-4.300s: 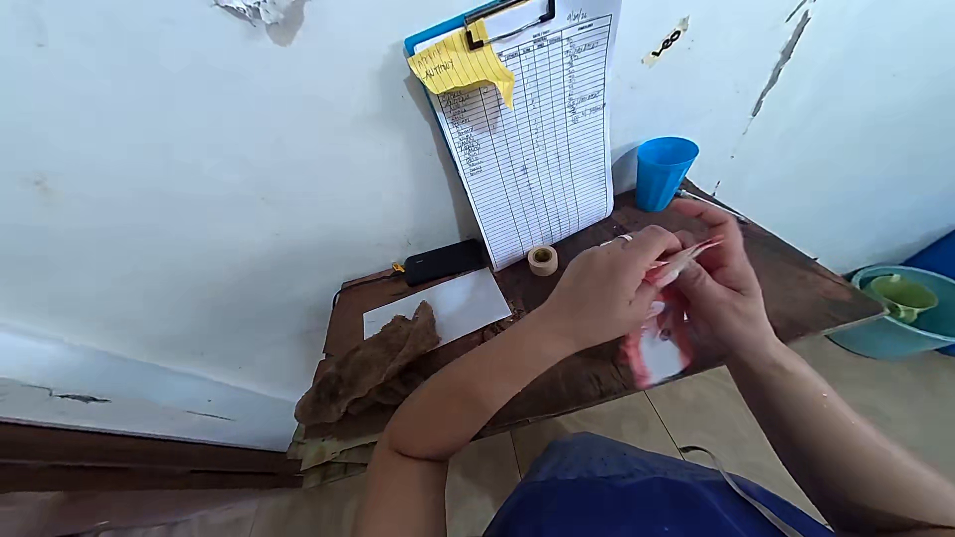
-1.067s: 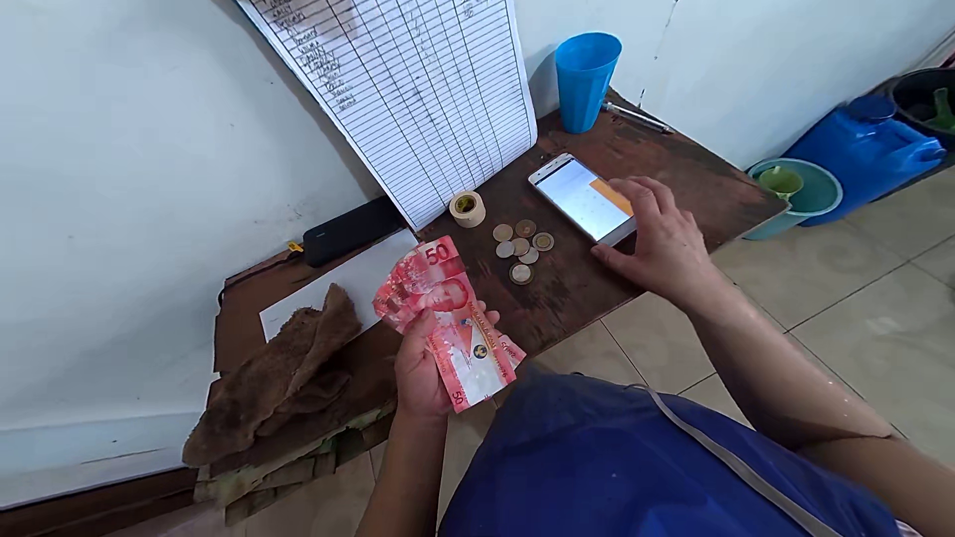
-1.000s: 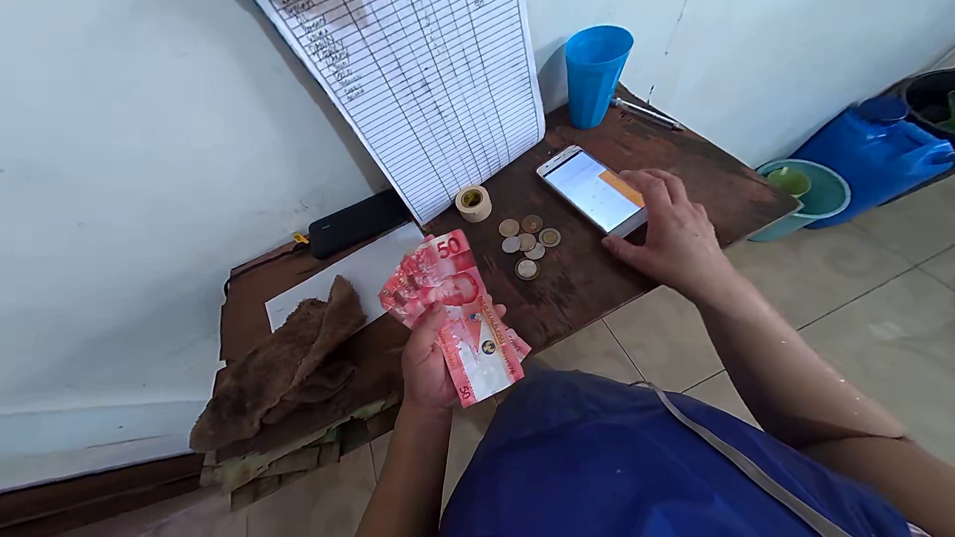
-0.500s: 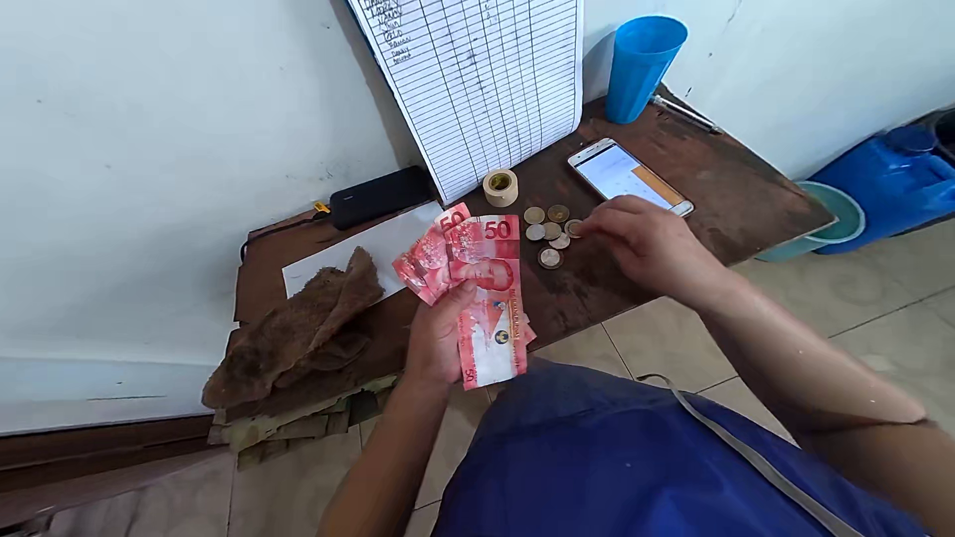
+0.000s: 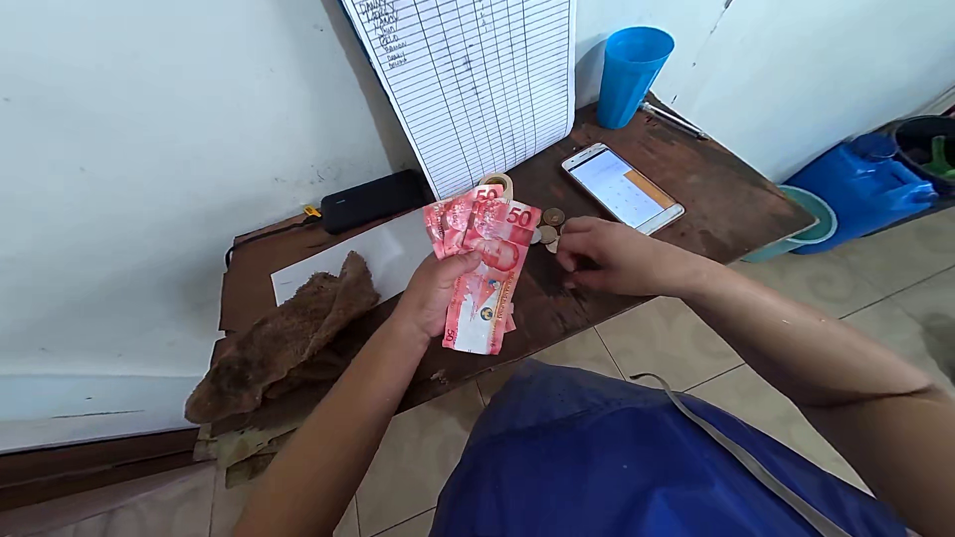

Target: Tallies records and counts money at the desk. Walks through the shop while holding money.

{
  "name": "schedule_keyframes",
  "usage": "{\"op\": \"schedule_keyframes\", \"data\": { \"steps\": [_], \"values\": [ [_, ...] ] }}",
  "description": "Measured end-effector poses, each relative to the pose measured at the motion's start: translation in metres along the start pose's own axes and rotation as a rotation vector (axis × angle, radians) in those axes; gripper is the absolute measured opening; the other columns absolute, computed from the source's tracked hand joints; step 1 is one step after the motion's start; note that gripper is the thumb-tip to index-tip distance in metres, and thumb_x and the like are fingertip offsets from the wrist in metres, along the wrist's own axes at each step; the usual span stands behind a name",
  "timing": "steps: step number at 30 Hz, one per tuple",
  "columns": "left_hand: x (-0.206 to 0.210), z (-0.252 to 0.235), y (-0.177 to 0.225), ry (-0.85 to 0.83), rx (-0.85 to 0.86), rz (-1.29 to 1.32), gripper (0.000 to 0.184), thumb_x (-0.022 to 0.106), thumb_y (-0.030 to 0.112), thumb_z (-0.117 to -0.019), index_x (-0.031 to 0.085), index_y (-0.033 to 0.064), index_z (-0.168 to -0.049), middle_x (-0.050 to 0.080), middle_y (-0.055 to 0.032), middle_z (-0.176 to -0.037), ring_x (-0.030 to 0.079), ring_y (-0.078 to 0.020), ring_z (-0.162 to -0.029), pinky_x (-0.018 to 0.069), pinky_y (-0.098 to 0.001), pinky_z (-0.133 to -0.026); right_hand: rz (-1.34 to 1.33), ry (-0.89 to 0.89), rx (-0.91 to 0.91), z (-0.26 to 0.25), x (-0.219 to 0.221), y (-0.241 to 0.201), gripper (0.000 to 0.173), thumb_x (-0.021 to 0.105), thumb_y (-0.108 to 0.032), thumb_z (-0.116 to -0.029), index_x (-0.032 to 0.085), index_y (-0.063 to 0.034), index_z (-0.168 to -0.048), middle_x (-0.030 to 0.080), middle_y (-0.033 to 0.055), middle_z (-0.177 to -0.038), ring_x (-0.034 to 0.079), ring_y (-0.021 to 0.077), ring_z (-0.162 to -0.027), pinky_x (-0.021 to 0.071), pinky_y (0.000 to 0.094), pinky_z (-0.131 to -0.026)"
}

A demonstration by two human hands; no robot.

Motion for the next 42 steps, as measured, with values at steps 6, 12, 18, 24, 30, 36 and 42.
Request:
{"op": "schedule_keyframes", "data": {
  "steps": [6,12,18,24,30,36,42],
  "values": [
    [-0.002,-0.002,-0.007,0.048,0.007,0.007,0.019,0.044,0.0,-0.1039,0.058,0.0102,-0.111,0.073,-0.0029,-0.085,0.073,-0.0104,-0.073,0.0621,-0.0266,-0.067,-0.805,0.229,0.026,-0.011,-0.018,0.008,0.013,0.055,0.0,-0.0918,0.054,-0.0129,-0.091,0.067,-0.007,-0.085,0.061,-0.0014,-0.069,0.0507,0.0148,-0.061],
    [0.001,0.001,-0.009,0.039,0.03,-0.003,0.02,0.048,-0.005,-0.1016,0.058,0.0094,-0.112,0.073,-0.0024,-0.087,0.073,-0.0106,-0.074,0.0622,-0.027,-0.069,-0.805,0.343,0.201,-0.019,0.006,-0.002,0.02,0.059,-0.006,-0.0933,0.05,-0.0081,-0.111,0.06,-0.0053,-0.082,0.056,-0.0012,-0.066,0.0477,0.0155,-0.058],
    [-0.01,0.005,0.037,0.03,0.431,-0.635,0.02,0.06,-0.006,-0.0909,0.063,-0.0018,-0.111,0.068,0.0001,-0.093,0.064,0.0014,-0.083,0.0542,-0.0205,-0.079,-0.377,0.19,0.208,-0.023,0.008,-0.011,0.006,0.068,-0.009,-0.0956,0.063,-0.0052,-0.096,0.064,0.0008,-0.076,0.06,0.0026,-0.067,0.0506,0.0206,-0.063],
    [-0.025,0.003,0.052,0.158,0.403,-0.866,0.034,0.057,-0.002,-0.0952,0.057,-0.0034,-0.129,0.067,-0.0182,-0.108,0.066,-0.0205,-0.095,0.0538,-0.043,-0.086,0.092,0.255,0.162,-0.015,-0.007,-0.033,0.038,0.07,-0.009,-0.0911,0.058,0.0007,-0.126,0.063,0.0185,-0.106,0.065,0.0319,-0.082,0.0547,0.0519,-0.069],
    [-0.027,0.004,0.055,0.174,0.419,-0.607,0.033,0.055,-0.008,-0.0925,0.056,-0.001,-0.125,0.065,-0.0013,-0.101,0.063,0.0032,-0.089,0.0539,-0.0175,-0.081,0.089,-0.038,0.006,-0.031,0.038,-0.053,0.026,0.072,-0.008,-0.0921,0.07,-0.002,-0.118,0.069,0.0193,-0.116,0.061,0.0422,-0.116,0.0534,0.0561,-0.089],
    [-0.024,0.01,0.055,0.153,0.447,-0.736,0.029,0.056,-0.004,-0.0942,0.059,0.0005,-0.122,0.066,-0.0035,-0.102,0.064,0.0015,-0.089,0.0536,-0.0202,-0.081,0.267,-0.112,0.217,-0.06,-0.019,0.02,0.024,0.058,0.005,-0.0966,0.073,-0.0001,-0.115,0.066,0.0229,-0.119,0.062,0.0423,-0.114,0.0475,0.0592,-0.098],
    [-0.009,0.009,0.036,-0.067,0.364,-0.997,0.028,0.054,-0.005,-0.0975,0.06,-0.0023,-0.125,0.068,-0.0168,-0.1,0.065,-0.0203,-0.079,0.0545,-0.041,-0.072,0.161,-0.162,0.218,-0.066,-0.022,0.043,0.017,0.069,0.005,-0.0898,0.072,0.0049,-0.106,0.064,0.0242,-0.112,0.063,0.0384,-0.104,0.048,0.0534,-0.095]
  ]
}}
Point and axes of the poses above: each hand's wrist, its own z-axis away from the middle knuckle, its own x-axis out of the palm, y = z × x, the point moved 8 cm from there along -z, towards the middle knuckle
